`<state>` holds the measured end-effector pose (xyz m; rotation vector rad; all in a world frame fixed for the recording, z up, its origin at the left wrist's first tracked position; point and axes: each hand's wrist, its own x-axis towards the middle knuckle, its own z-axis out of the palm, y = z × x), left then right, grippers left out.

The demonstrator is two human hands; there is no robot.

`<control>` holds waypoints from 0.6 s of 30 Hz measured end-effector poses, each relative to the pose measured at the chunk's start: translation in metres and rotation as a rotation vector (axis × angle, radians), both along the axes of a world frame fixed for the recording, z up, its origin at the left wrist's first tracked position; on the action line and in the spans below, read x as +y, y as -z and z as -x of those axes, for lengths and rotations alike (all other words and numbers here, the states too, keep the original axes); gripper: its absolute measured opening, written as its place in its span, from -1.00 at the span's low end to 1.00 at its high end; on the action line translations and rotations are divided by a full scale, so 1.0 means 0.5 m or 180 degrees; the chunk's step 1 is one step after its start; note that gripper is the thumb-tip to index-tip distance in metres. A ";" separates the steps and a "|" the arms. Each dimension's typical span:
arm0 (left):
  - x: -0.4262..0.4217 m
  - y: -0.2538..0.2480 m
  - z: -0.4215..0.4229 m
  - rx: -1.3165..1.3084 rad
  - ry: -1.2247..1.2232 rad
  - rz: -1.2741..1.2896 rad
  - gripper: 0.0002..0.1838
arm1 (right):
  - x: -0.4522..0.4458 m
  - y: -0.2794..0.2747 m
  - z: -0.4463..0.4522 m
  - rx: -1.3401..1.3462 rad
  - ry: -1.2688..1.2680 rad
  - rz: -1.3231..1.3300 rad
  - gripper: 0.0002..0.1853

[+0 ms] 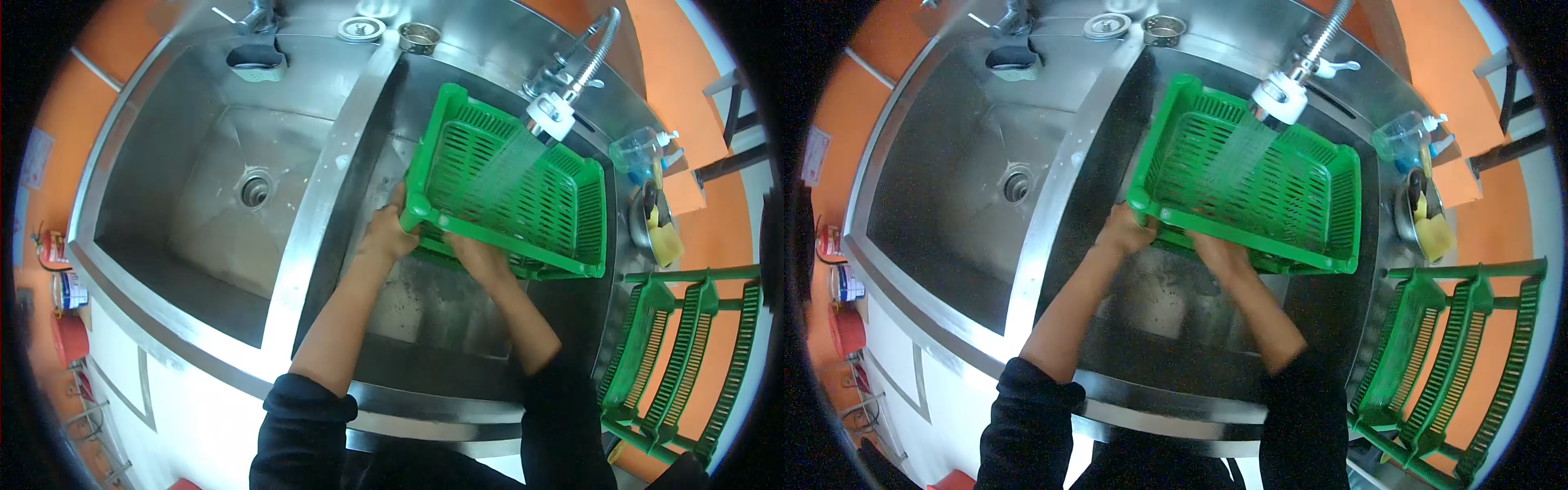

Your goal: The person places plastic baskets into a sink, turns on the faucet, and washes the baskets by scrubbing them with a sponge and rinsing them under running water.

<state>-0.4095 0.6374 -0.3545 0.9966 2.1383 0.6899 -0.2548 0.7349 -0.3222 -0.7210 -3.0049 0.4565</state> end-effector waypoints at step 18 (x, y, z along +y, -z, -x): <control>-0.027 -0.085 0.022 -0.0083 0.0136 0.0439 -0.12 | 0.105 0.391 -0.200 0.0451 -0.0153 -0.1053 -0.63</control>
